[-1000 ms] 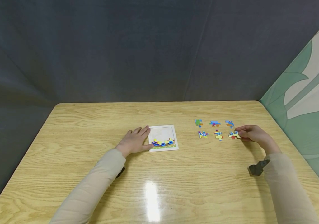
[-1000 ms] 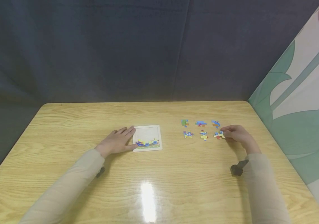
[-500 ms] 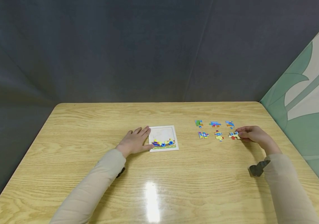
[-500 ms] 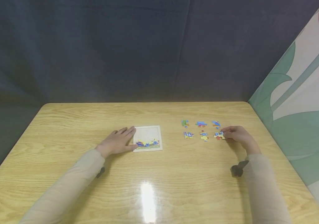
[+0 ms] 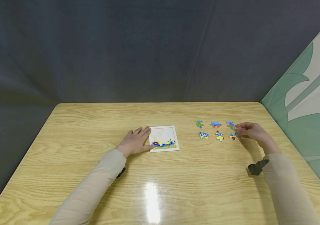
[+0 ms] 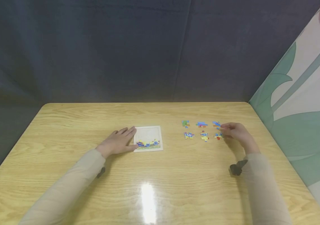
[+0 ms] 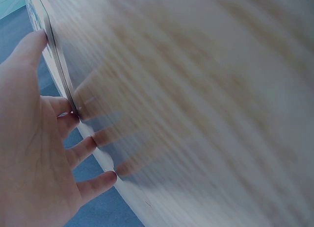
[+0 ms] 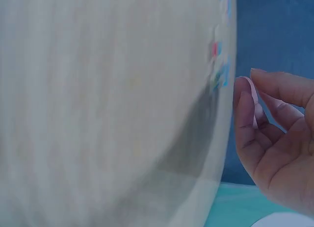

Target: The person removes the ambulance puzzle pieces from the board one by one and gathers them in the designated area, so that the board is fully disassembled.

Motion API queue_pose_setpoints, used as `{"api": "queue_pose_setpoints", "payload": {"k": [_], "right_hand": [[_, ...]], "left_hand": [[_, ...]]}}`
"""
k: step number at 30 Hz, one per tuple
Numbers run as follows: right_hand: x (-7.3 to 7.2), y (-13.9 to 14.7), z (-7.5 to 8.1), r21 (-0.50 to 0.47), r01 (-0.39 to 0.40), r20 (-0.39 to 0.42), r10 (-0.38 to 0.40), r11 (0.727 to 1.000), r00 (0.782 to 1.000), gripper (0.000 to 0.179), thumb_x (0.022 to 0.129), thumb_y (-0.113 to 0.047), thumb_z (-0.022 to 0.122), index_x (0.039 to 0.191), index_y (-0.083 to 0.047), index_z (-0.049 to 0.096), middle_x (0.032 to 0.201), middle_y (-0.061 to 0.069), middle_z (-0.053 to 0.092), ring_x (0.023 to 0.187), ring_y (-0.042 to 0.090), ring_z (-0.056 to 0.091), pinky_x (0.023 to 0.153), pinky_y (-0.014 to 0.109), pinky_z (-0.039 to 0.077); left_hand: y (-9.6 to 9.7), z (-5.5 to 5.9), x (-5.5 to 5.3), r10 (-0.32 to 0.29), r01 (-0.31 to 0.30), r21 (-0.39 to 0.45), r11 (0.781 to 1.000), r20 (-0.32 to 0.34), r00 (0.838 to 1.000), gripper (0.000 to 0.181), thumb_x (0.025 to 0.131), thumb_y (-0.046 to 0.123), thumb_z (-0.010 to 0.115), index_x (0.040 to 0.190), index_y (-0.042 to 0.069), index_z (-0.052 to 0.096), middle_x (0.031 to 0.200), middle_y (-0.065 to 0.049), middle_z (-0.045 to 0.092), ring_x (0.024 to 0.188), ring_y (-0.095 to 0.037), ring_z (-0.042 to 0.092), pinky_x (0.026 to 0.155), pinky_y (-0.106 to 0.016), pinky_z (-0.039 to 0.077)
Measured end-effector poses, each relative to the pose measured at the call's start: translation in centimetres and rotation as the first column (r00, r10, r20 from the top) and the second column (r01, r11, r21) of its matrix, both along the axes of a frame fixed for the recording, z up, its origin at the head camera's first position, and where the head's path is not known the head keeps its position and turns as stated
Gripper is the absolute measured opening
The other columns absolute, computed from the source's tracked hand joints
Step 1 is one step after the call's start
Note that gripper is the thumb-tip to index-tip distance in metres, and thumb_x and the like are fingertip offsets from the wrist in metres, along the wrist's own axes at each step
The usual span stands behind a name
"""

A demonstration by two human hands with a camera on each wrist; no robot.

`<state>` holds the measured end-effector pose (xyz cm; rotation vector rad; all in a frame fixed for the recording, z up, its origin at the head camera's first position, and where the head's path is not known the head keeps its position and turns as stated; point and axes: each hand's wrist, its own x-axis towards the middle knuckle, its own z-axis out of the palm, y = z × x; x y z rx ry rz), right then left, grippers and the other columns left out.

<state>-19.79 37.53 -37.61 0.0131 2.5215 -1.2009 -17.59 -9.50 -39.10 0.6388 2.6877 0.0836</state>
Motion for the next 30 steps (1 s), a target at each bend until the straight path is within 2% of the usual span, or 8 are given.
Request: {"api": "queue_pose_setpoints", "payload": {"k": [6,11,14,20,26,30], "right_hand": [[-0.5,-2.5,1.1,0.049,0.007,-0.048,-0.005,0.999,0.999,0.047,0.099,-0.022,0.051,0.134,0.009,0.044,0.099,-0.018,0.059,0.082,-0.016,0.053,0.081,0.018,0.050],[-0.8,-5.5,1.4,0.021,-0.017,-0.102,0.019,1.000,0.995,0.044,0.098,-0.015,0.052,0.134,0.009,0.045,0.119,0.013,0.058,0.083,-0.016,0.052,0.084,0.023,0.053],[-0.8,-7.5,1.4,-0.014,-0.056,-0.120,0.054,0.998,0.991,0.043,0.097,-0.011,0.052,0.133,0.011,0.045,0.123,0.024,0.054,0.084,-0.010,0.055,0.084,0.028,0.055],[-0.8,-11.4,1.4,-0.043,-0.112,-0.125,0.106,0.993,0.986,0.039,0.095,-0.010,0.056,0.130,0.008,0.052,0.118,0.023,0.058,0.087,0.000,0.058,0.081,0.030,0.055],[-0.9,-14.6,1.3,-0.054,-0.174,-0.127,0.166,0.983,0.978,0.036,0.095,-0.008,0.055,0.128,0.006,0.055,0.118,0.026,0.058,0.097,0.022,0.063,0.085,0.034,0.055],[-1.0,-16.8,1.0,-0.072,-0.219,-0.143,0.208,0.973,0.968,0.033,0.093,-0.003,0.056,0.125,0.008,0.057,0.116,0.028,0.060,0.098,0.029,0.063,0.083,0.033,0.053]], "left_hand": [[0.0,0.0,0.0,0.004,-0.004,0.002,1.000,0.004,1.000,0.079,0.096,0.062,0.036,0.155,0.016,0.011,0.163,-0.001,0.008,0.149,-0.030,0.017,0.119,-0.055,0.019],[0.0,-0.2,-0.1,0.002,-0.002,-0.005,1.000,0.004,1.000,0.080,0.095,0.063,0.035,0.155,0.016,0.011,0.163,0.000,0.007,0.149,-0.030,0.017,0.119,-0.055,0.019],[0.0,-0.2,-0.2,0.002,-0.002,-0.003,1.000,0.012,1.000,0.081,0.094,0.064,0.036,0.155,0.017,0.010,0.163,0.000,0.007,0.149,-0.029,0.016,0.119,-0.055,0.018],[-0.1,0.0,-0.3,0.007,-0.008,0.010,1.000,0.057,0.998,0.089,0.090,0.067,0.043,0.155,0.018,0.009,0.163,0.001,0.005,0.150,-0.030,0.013,0.120,-0.055,0.015],[-0.3,0.3,-0.5,0.013,-0.015,0.017,1.000,0.089,0.996,0.091,0.088,0.067,0.047,0.156,0.020,0.008,0.163,0.003,0.003,0.150,-0.029,0.011,0.121,-0.055,0.013],[-0.4,0.4,-0.5,0.009,-0.012,0.025,1.000,0.095,0.995,0.092,0.088,0.067,0.047,0.155,0.020,0.007,0.163,0.004,0.003,0.151,-0.029,0.010,0.121,-0.055,0.013]]}}
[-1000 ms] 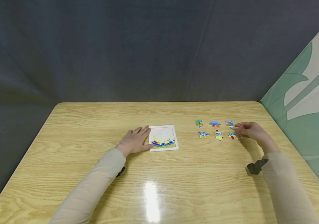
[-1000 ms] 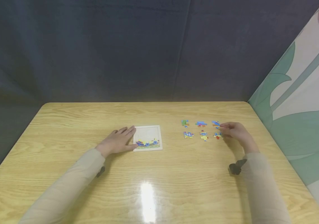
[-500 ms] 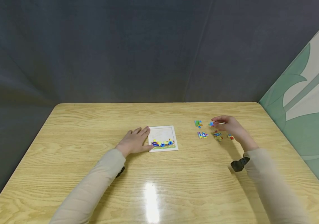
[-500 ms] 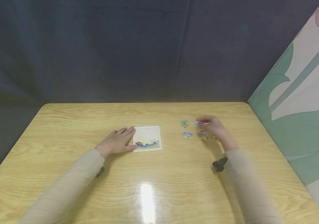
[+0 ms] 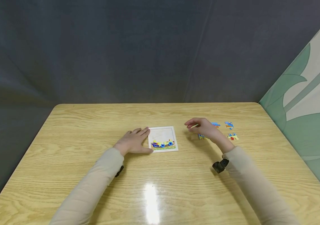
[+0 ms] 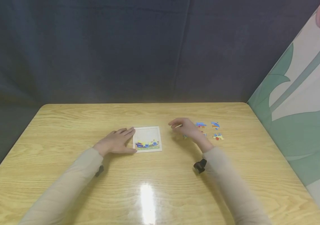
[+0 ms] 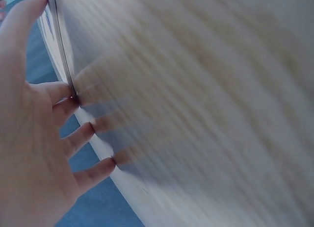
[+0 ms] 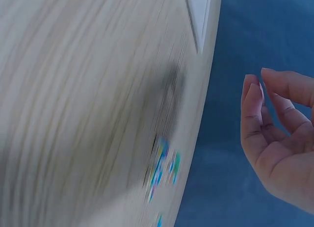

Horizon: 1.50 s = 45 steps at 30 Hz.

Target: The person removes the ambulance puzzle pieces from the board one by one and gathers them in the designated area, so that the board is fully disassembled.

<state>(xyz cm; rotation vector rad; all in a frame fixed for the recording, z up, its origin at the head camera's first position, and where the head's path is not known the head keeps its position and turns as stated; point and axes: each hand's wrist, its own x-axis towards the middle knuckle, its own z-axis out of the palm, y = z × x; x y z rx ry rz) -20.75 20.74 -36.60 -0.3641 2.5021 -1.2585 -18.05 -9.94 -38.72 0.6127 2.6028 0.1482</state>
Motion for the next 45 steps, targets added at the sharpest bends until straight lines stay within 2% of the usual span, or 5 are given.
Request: {"api": "queue_pose_setpoints", "payload": {"k": [7,14,22,36,45], "right_hand": [[0.5,-3.9,-0.1,-0.018,-0.097,-0.004,0.097,0.995,0.995,0.030,0.093,0.001,0.053,0.121,0.009,0.059,0.111,0.027,0.063,0.099,0.033,0.061,0.084,0.036,0.052],[0.8,-7.0,-0.7,-0.005,-0.156,0.035,0.157,0.988,0.987,0.028,0.091,0.001,0.055,0.118,0.006,0.061,0.110,0.023,0.065,0.096,0.025,0.062,0.074,0.022,0.048],[1.3,-9.5,-1.8,0.028,-0.222,0.063,0.220,0.975,0.973,0.027,0.088,0.006,0.059,0.114,0.005,0.063,0.105,0.019,0.066,0.090,0.019,0.063,0.075,0.022,0.052],[1.6,-11.0,-2.3,0.141,-0.292,0.042,0.289,0.946,0.956,0.031,0.083,0.008,0.062,0.114,0.002,0.063,0.116,0.017,0.064,0.089,0.016,0.059,0.076,0.021,0.050],[1.6,-11.2,-2.3,0.222,-0.375,-0.006,0.386,0.900,0.922,0.036,0.078,0.010,0.062,0.113,0.002,0.065,0.108,0.015,0.064,0.083,0.014,0.053,0.074,0.019,0.047]], "left_hand": [[-0.2,0.0,0.0,-0.004,0.004,0.012,1.000,-0.003,1.000,0.093,0.087,0.067,0.049,0.155,0.019,0.009,0.163,0.003,0.004,0.150,-0.030,0.011,0.120,-0.055,0.013],[-0.3,-0.3,-0.2,-0.011,0.011,0.010,1.000,-0.029,1.000,0.095,0.086,0.070,0.048,0.156,0.018,0.009,0.163,0.001,0.006,0.150,-0.030,0.013,0.119,-0.056,0.015],[-0.3,-0.6,-0.3,-0.028,0.028,-0.004,1.000,-0.061,0.998,0.095,0.086,0.070,0.047,0.156,0.017,0.010,0.163,0.001,0.007,0.149,-0.030,0.015,0.118,-0.057,0.019],[-0.3,-0.8,-0.3,-0.041,0.041,-0.001,0.999,-0.055,0.998,0.094,0.087,0.069,0.046,0.156,0.017,0.008,0.163,0.001,0.005,0.150,-0.029,0.014,0.118,-0.057,0.019],[-0.4,-0.8,-0.2,-0.040,0.041,0.012,0.999,-0.053,0.998,0.094,0.087,0.068,0.047,0.156,0.016,0.009,0.163,0.000,0.005,0.149,-0.030,0.014,0.118,-0.057,0.019]]}}
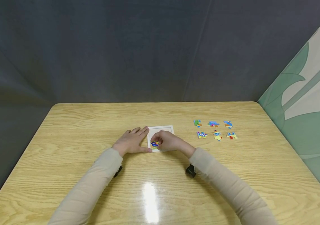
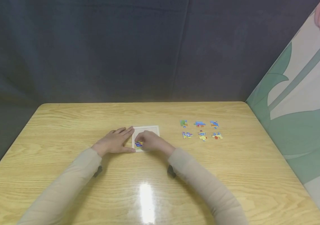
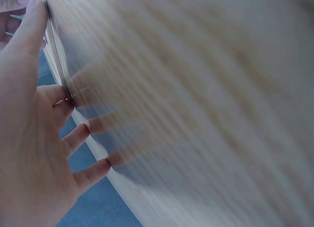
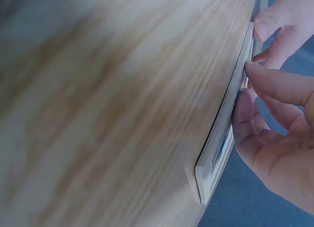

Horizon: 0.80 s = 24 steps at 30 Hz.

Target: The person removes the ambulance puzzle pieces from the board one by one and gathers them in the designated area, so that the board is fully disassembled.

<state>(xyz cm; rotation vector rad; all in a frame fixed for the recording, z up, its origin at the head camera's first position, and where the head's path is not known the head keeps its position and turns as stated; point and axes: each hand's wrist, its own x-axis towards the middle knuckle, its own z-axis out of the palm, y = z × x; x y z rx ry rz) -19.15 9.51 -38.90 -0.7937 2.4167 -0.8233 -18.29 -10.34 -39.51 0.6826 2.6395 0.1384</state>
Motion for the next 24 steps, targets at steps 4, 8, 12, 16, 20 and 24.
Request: {"api": "queue_pose_setpoints", "payload": {"k": [4,8,12,16,20,24], "right_hand": [[0.01,-0.02,0.06,0.015,-0.026,-0.032,0.026,1.000,0.999,0.035,0.079,0.010,0.062,0.113,0.003,0.065,0.104,0.015,0.061,0.080,0.014,0.051,0.071,0.018,0.045],[0.03,-0.09,0.09,0.029,-0.037,-0.046,0.039,0.999,0.998,0.035,0.079,0.010,0.064,0.113,0.002,0.065,0.099,0.012,0.059,0.078,0.013,0.048,0.069,0.017,0.042],[-0.02,-0.14,-0.02,0.029,-0.029,-0.047,0.031,0.999,0.998,0.035,0.079,0.010,0.065,0.113,0.001,0.065,0.096,0.011,0.058,0.077,0.013,0.048,0.068,0.016,0.041],[-0.09,-0.14,-0.16,0.017,-0.019,-0.051,0.020,1.000,0.998,0.034,0.078,0.010,0.065,0.110,0.000,0.065,0.095,0.010,0.059,0.076,0.012,0.048,0.068,0.017,0.041],[-0.08,-0.07,-0.20,0.008,-0.007,-0.035,0.007,1.000,0.999,0.032,0.079,0.010,0.067,0.110,-0.001,0.064,0.097,0.010,0.057,0.078,0.013,0.048,0.070,0.017,0.042],[-0.09,-0.03,-0.26,-0.002,-0.008,-0.030,0.008,1.000,1.000,0.032,0.078,0.010,0.066,0.108,-0.001,0.063,0.094,0.008,0.055,0.077,0.012,0.047,0.069,0.017,0.041]], "left_hand": [[0.03,0.01,-0.02,0.001,-0.001,-0.003,1.000,0.002,1.000,0.094,0.087,0.068,0.047,0.156,0.016,0.009,0.163,0.000,0.005,0.150,-0.030,0.014,0.118,-0.057,0.018],[0.05,0.01,-0.04,0.001,-0.001,-0.006,1.000,-0.002,1.000,0.094,0.087,0.069,0.047,0.156,0.016,0.009,0.163,0.000,0.006,0.150,-0.030,0.014,0.118,-0.057,0.018],[0.03,-0.01,-0.04,0.000,0.000,-0.002,1.000,-0.004,1.000,0.094,0.087,0.069,0.047,0.156,0.015,0.010,0.163,0.000,0.006,0.150,-0.030,0.014,0.118,-0.058,0.019],[0.01,0.02,0.00,-0.001,0.001,0.001,1.000,-0.006,1.000,0.094,0.087,0.068,0.047,0.155,0.015,0.010,0.163,0.000,0.006,0.149,-0.030,0.014,0.118,-0.058,0.019],[0.01,0.05,0.04,-0.002,0.002,0.002,1.000,-0.009,1.000,0.094,0.087,0.068,0.047,0.155,0.015,0.010,0.163,0.000,0.006,0.149,-0.030,0.014,0.118,-0.058,0.019],[0.04,0.07,0.06,-0.002,0.002,0.001,1.000,-0.006,1.000,0.094,0.087,0.068,0.047,0.155,0.015,0.010,0.163,0.000,0.006,0.149,-0.030,0.014,0.118,-0.057,0.019]]}}
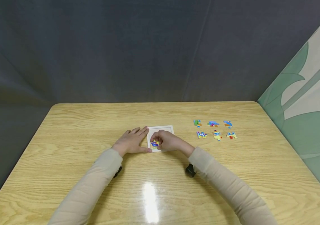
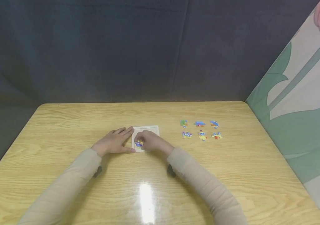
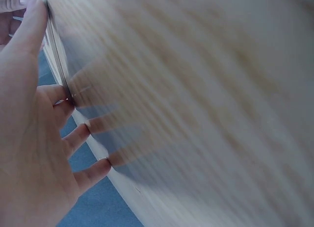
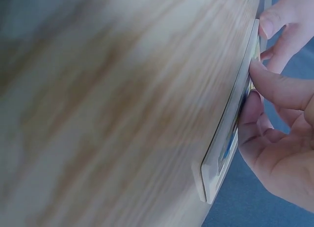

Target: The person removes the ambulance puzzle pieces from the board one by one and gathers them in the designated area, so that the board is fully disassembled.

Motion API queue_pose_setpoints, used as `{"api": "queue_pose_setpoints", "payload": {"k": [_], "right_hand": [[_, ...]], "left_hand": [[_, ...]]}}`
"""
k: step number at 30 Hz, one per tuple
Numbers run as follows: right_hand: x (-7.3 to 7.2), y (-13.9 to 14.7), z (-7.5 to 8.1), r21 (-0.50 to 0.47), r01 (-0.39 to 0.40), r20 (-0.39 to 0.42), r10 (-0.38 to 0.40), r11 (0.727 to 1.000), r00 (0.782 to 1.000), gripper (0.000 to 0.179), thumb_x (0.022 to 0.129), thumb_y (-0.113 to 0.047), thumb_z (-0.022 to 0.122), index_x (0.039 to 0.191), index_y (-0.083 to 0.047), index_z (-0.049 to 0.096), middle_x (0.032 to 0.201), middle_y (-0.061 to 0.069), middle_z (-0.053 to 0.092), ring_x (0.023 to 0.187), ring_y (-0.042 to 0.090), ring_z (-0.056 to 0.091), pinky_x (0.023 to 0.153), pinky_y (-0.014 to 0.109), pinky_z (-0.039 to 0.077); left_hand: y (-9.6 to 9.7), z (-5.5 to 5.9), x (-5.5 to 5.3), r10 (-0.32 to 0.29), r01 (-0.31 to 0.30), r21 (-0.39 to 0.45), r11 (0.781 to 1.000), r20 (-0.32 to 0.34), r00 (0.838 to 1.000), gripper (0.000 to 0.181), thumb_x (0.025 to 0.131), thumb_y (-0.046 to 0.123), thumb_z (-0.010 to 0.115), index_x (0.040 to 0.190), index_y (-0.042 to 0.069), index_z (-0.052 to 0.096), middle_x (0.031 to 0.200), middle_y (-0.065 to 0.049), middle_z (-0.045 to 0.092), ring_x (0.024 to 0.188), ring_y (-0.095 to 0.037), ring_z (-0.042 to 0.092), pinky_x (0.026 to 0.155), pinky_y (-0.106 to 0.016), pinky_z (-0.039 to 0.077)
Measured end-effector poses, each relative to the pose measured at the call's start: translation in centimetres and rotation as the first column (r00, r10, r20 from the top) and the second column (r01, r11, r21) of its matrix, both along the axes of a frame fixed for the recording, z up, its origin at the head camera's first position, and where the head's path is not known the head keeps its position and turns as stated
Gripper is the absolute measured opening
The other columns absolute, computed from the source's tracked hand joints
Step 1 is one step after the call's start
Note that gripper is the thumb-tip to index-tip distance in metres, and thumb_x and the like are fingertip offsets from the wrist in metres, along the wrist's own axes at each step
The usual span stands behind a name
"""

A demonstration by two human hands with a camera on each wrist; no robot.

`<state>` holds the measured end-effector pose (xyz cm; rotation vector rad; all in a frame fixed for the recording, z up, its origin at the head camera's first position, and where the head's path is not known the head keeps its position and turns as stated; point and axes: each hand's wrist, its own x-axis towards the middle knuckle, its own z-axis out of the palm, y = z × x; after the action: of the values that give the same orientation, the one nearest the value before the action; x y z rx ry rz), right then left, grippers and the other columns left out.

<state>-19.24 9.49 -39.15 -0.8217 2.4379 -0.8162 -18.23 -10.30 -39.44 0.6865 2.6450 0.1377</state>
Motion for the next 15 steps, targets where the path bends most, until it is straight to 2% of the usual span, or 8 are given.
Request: {"api": "queue_pose_setpoints", "payload": {"k": [7,15], "right_hand": [[-0.13,-0.03,-0.10,-0.018,-0.014,-0.033,0.013,1.000,0.999,0.035,0.073,0.013,0.064,0.103,-0.005,0.061,0.084,0.005,0.050,0.071,0.011,0.045,0.065,0.016,0.039],[-0.13,-0.04,0.10,-0.035,-0.025,0.003,0.025,0.999,1.000,0.036,0.073,0.015,0.062,0.102,-0.006,0.058,0.072,-0.001,0.043,0.062,0.008,0.040,0.059,0.015,0.034]], "left_hand": [[0.03,-0.08,-0.02,-0.004,0.004,-0.009,1.000,-0.010,1.000,0.094,0.087,0.069,0.046,0.155,0.015,0.010,0.163,0.000,0.007,0.149,-0.030,0.014,0.118,-0.057,0.019],[0.01,-0.23,-0.07,-0.002,0.002,-0.009,1.000,-0.010,1.000,0.095,0.087,0.070,0.046,0.155,0.015,0.009,0.163,0.000,0.005,0.150,-0.030,0.014,0.118,-0.057,0.019]]}}
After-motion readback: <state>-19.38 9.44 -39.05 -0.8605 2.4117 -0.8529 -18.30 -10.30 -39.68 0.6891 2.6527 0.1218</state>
